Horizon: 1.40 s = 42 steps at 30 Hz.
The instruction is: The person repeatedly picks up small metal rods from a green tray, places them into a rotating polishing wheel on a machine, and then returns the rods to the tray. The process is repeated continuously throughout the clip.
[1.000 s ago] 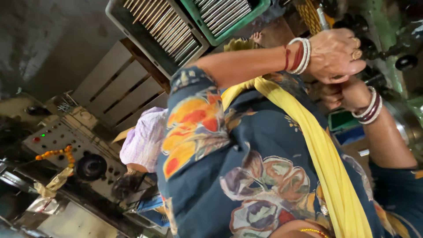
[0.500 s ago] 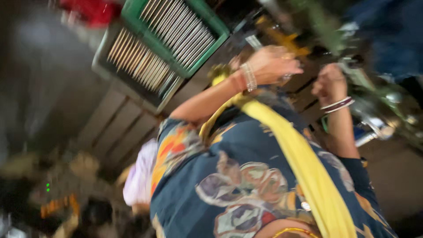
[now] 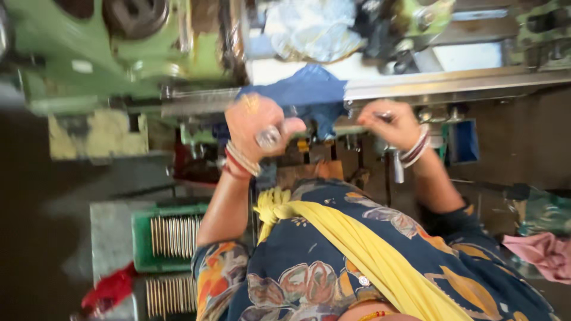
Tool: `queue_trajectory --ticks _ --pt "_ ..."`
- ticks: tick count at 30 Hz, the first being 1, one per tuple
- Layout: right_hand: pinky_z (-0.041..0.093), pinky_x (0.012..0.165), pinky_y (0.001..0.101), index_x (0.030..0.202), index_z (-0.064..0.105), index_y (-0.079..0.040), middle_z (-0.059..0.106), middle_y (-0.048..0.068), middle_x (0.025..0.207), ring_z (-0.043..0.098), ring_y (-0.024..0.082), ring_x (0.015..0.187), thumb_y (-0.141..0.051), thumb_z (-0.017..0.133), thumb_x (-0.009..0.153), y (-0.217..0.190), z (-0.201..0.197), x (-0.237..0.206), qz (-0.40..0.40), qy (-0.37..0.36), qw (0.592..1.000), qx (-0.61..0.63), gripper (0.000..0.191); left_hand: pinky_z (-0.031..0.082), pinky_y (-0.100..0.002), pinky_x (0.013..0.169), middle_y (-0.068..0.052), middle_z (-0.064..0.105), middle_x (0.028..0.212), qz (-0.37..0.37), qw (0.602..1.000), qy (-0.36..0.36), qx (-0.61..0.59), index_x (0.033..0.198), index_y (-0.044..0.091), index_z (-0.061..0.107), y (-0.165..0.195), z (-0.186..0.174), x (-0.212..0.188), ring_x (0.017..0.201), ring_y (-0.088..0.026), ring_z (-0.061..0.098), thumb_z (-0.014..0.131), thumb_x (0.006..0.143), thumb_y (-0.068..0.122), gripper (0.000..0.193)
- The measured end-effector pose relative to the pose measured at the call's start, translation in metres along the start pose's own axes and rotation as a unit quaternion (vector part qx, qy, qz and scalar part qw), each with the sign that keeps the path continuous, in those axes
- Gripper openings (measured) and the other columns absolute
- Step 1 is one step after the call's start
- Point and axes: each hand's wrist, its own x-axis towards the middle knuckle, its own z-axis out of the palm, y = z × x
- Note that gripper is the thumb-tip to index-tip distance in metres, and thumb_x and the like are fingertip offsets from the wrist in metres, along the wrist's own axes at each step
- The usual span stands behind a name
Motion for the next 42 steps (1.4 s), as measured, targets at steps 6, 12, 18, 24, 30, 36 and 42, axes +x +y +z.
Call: queue_trajectory --ticks 6,12,18,24,30,36,42 --pt "0.048 0.081 0.0391 0.126 0.064 -0.005 0.061 0.014 0.102 0.059 0.027 0.091 -0.004 0.048 0.112 -0.029 -0.151 0.085 -0.089 0.335 0.928 -0.133 0.022 0.04 -0.029 0.053 -0.003 0.053 0.054 -0.433 0.629 0.149 -0.629 0.055 0.012 0.048 -0.092 0.094 0.176 0.05 -0.015 0.052 0.073 0.096 0.047 0.059" --pt "0.047 0.082 0.0528 0.113 0.063 -0.007 0.061 0.022 0.105 0.06 0.044 0.098 -0.001 0.06 0.093 -0.029 -0.227 0.14 -0.1 0.369 0.8 -0.462 0.022 0.046 -0.039 0.07 -0.018 0.059 0.083 -0.63 0.533 0.156 -0.542 0.08 0.0 0.056 -0.112 0.187 0.246 0.075 -0.027 0.059 0.063 0.097 0.041 0.045" --pt "0.047 0.085 0.0594 0.116 0.062 -0.009 0.058 0.028 0.111 0.059 0.051 0.099 -0.008 0.056 0.104 -0.011 -0.215 0.152 0.042 0.329 0.874 -0.354 0.013 0.051 -0.048 0.087 -0.032 0.066 0.112 -0.682 0.615 0.163 -0.36 0.105 -0.011 0.064 -0.094 0.225 0.247 0.099 -0.039 0.065 0.052 0.099 0.036 0.049" --pt "0.047 0.083 0.0614 0.116 0.06 -0.007 0.057 0.03 0.115 0.059 0.055 0.098 -0.011 0.055 0.105 0.034 -0.2 0.149 0.08 0.327 0.884 -0.324 0.013 0.051 -0.046 0.095 -0.036 0.062 0.128 -0.657 0.596 0.249 -0.387 0.117 -0.019 0.059 -0.104 0.275 0.221 0.111 -0.042 0.066 0.051 0.098 0.033 0.057" --pt "0.047 0.084 0.0604 0.116 0.061 -0.007 0.058 0.029 0.114 0.058 0.054 0.099 -0.015 0.054 0.11 0.046 -0.198 0.152 0.071 0.333 0.886 -0.314 0.012 0.045 -0.043 0.104 -0.036 0.058 0.135 -0.63 0.609 0.289 -0.386 0.125 -0.02 0.055 -0.113 0.287 0.218 0.12 -0.04 0.061 0.053 0.097 0.03 0.057" --pt "0.047 0.085 0.0592 0.115 0.062 -0.008 0.057 0.031 0.112 0.059 0.054 0.098 -0.011 0.055 0.103 0.051 -0.197 0.151 0.06 0.339 0.886 -0.31 0.014 0.044 -0.041 0.105 -0.033 0.057 0.138 -0.633 0.581 0.304 -0.412 0.126 -0.017 0.055 -0.116 0.284 0.219 0.122 -0.039 0.06 0.053 0.098 0.034 0.058" --pt "0.046 0.084 0.06 0.114 0.061 -0.007 0.057 0.03 0.112 0.058 0.053 0.098 -0.012 0.054 0.107 0.054 -0.196 0.152 0.062 0.334 0.887 -0.312 0.012 0.041 -0.043 0.108 -0.034 0.054 0.142 -0.65 0.603 0.284 -0.365 0.129 -0.017 0.057 -0.117 0.283 0.218 0.129 -0.041 0.055 0.053 0.098 0.038 0.063"
